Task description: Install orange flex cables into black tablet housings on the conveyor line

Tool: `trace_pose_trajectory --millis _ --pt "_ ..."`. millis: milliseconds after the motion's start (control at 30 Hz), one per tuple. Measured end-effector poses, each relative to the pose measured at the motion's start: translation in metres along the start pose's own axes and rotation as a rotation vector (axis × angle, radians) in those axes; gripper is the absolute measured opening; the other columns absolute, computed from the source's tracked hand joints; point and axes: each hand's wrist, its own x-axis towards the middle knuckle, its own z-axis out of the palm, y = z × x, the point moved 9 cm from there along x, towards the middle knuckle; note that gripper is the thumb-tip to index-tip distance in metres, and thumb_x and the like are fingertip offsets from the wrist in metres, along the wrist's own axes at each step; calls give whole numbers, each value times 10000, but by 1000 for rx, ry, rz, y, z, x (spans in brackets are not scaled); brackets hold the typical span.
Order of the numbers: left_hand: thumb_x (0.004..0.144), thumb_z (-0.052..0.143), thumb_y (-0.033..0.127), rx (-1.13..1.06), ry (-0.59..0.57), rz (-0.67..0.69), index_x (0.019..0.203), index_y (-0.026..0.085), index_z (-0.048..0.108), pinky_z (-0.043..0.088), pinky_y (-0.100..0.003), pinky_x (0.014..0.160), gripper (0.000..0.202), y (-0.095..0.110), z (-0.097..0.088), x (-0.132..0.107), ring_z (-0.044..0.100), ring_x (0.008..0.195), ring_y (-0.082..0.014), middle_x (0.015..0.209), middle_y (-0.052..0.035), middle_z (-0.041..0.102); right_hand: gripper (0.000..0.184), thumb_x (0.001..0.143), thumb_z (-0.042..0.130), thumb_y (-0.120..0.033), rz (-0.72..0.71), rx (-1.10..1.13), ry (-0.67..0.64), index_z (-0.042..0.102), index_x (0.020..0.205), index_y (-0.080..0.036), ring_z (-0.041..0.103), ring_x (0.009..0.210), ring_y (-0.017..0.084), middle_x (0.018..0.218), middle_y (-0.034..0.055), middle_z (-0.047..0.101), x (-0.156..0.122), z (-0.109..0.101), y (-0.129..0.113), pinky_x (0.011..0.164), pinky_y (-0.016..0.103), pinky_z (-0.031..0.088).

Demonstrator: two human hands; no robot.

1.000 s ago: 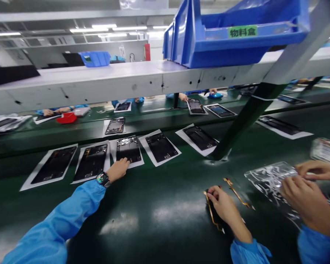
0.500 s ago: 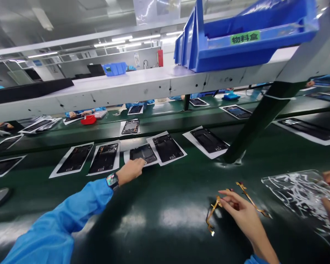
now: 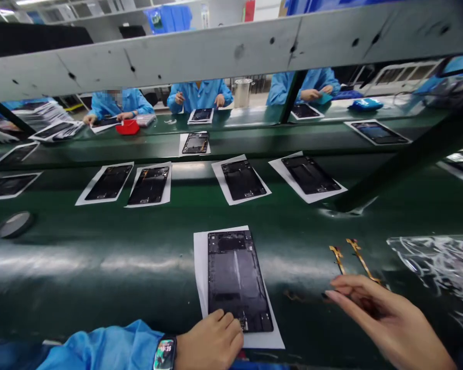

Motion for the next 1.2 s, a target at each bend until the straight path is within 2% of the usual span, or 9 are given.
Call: trace_pose_trajectory --millis 100,167,300,367,467,567,700,867,1200 --pt "924 589 371 -156 -6 -83 950 158 584 431 -319 708 215 -19 -4 -17 561 785 -188 862 -52 616 333 698 724 -575 -65 -10 -132 742 754 -248 598 544 193 670 53 678 1 20 -20 477 269 495" --pt "932 561 452 -295 58 -242 979 174 590 451 -318 768 284 -56 -16 -26 574 850 -191 927 -60 625 309 734 706 -564 -106 -36 -182 746 732 -257 618 571 204 703 59 699 3 32 -33 497 276 501" --pt "973 499 328 -527 402 -606 1016 186 596 461 -323 864 178 -144 -54 -42 589 963 -193 1010 -75 638 241 840 644 -481 -209 -31 -349 760 861 -269 664 710 216 841 59 730 4 67 -70 615 282 528" --pt "950 542 315 -714 507 -625 1093 194 583 448 -329 939 192 -163 -63 -37 589 1056 -197 1110 -79 641 235 894 588 -433 -248 -44 -448 752 912 -266 661 748 204 888 51 731 5 89 -91 651 278 518" --pt "859 686 315 -1065 437 -475 1295 210 462 416 -327 1024 502 -147 -59 -13 595 1127 -192 1178 -72 650 246 921 539 -382 -269 -58 -554 734 945 -233 608 624 158 781 29 712 17 123 -115 583 257 463" --pt "806 733 251 -1158 336 -445 1373 204 336 474 -305 939 694 -120 -41 -4 661 930 -162 953 -13 696 207 891 555 -325 -252 -3 -577 695 952 -185 568 581 136 703 8 687 40 152 -122 555 239 420" --pt "886 562 151 -618 369 -594 1332 205 409 497 -323 815 474 -117 -24 -25 637 841 -179 893 -16 668 141 853 561 -255 -242 -24 -619 664 822 -164 576 602 133 671 7 681 64 191 -112 586 236 409" --pt "966 412 132 -27 328 -442 1127 152 558 484 -337 714 218 -109 -28 -35 615 782 -200 848 -60 647 129 818 563 -163 -274 -158 -687 683 773 -172 598 657 124 725 4 684 76 241 -98 606 225 395" --pt "996 361 128 170 425 -332 1116 91 542 455 -324 620 220 -107 -37 -33 594 705 -180 812 -50 632 85 715 702 -122 -202 -357 -740 682 703 -203 549 612 110 645 -32 618 100 295 -89 543 216 330"
